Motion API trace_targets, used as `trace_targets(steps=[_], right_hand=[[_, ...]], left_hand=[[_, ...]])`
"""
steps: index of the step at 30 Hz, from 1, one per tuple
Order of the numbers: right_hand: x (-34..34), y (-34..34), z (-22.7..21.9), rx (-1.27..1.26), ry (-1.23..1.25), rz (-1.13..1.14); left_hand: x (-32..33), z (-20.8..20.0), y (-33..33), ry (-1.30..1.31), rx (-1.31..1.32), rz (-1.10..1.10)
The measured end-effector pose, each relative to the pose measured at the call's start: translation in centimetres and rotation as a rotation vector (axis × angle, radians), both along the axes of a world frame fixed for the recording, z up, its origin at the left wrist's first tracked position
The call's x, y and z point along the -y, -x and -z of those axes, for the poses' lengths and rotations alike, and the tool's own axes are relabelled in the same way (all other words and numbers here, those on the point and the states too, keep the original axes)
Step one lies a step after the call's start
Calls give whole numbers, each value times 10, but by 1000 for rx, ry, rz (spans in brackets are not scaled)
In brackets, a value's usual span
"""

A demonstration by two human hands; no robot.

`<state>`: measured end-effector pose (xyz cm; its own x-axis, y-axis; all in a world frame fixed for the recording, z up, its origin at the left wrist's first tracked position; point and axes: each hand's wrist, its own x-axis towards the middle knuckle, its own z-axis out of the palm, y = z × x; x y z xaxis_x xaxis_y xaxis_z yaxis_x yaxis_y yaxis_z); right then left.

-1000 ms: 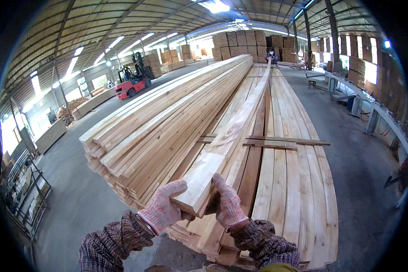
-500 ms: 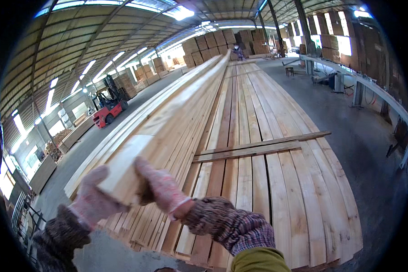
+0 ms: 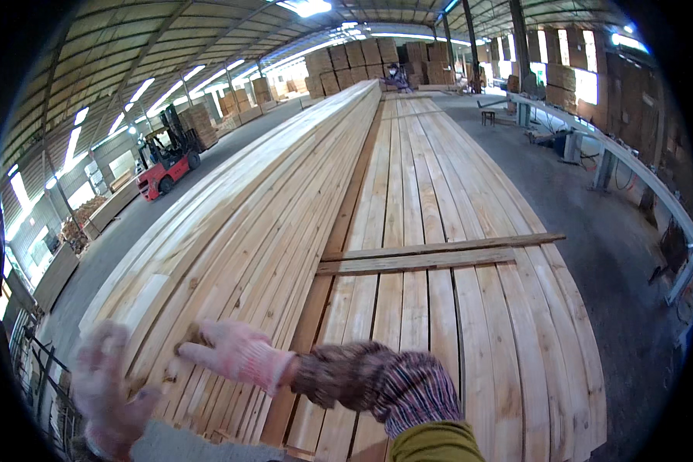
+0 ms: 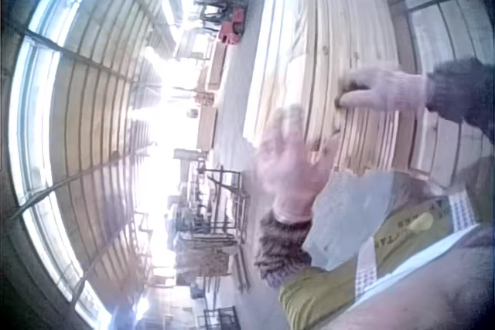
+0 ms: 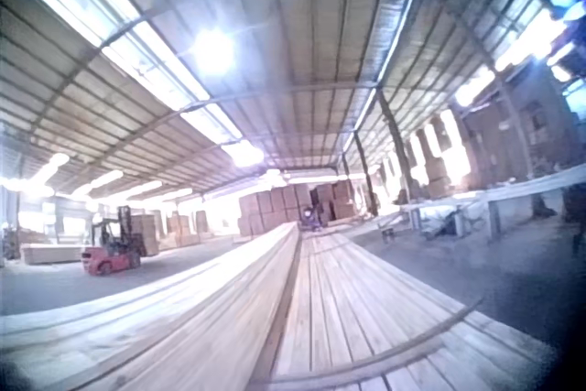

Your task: The person picks up long wooden planks from a conveyor belt and stacks them onto a pile in a workshop. The person also briefly handles a dust extraction hose and a blue plastic board during the process.

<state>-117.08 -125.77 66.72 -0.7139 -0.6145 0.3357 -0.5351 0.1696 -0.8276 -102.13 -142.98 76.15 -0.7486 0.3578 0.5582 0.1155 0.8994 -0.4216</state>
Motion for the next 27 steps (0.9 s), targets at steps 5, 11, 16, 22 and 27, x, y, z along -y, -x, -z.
trace_targets(steps=[5, 11, 16, 22, 27], right_hand=[[9, 7, 24, -679, 519, 288], [104, 23, 34, -818, 373, 464], [111, 19, 41, -844, 299, 451], [44, -28, 90, -647, -75, 571], [38, -90, 167, -155, -195, 720]], left_hand=[[14, 39, 14, -129, -45, -5], [43, 55, 39, -135, -326, 110], [63, 73, 43, -245, -386, 202], [66, 79, 45, -329, -459, 290], [72, 81, 44, -390, -496, 351]])
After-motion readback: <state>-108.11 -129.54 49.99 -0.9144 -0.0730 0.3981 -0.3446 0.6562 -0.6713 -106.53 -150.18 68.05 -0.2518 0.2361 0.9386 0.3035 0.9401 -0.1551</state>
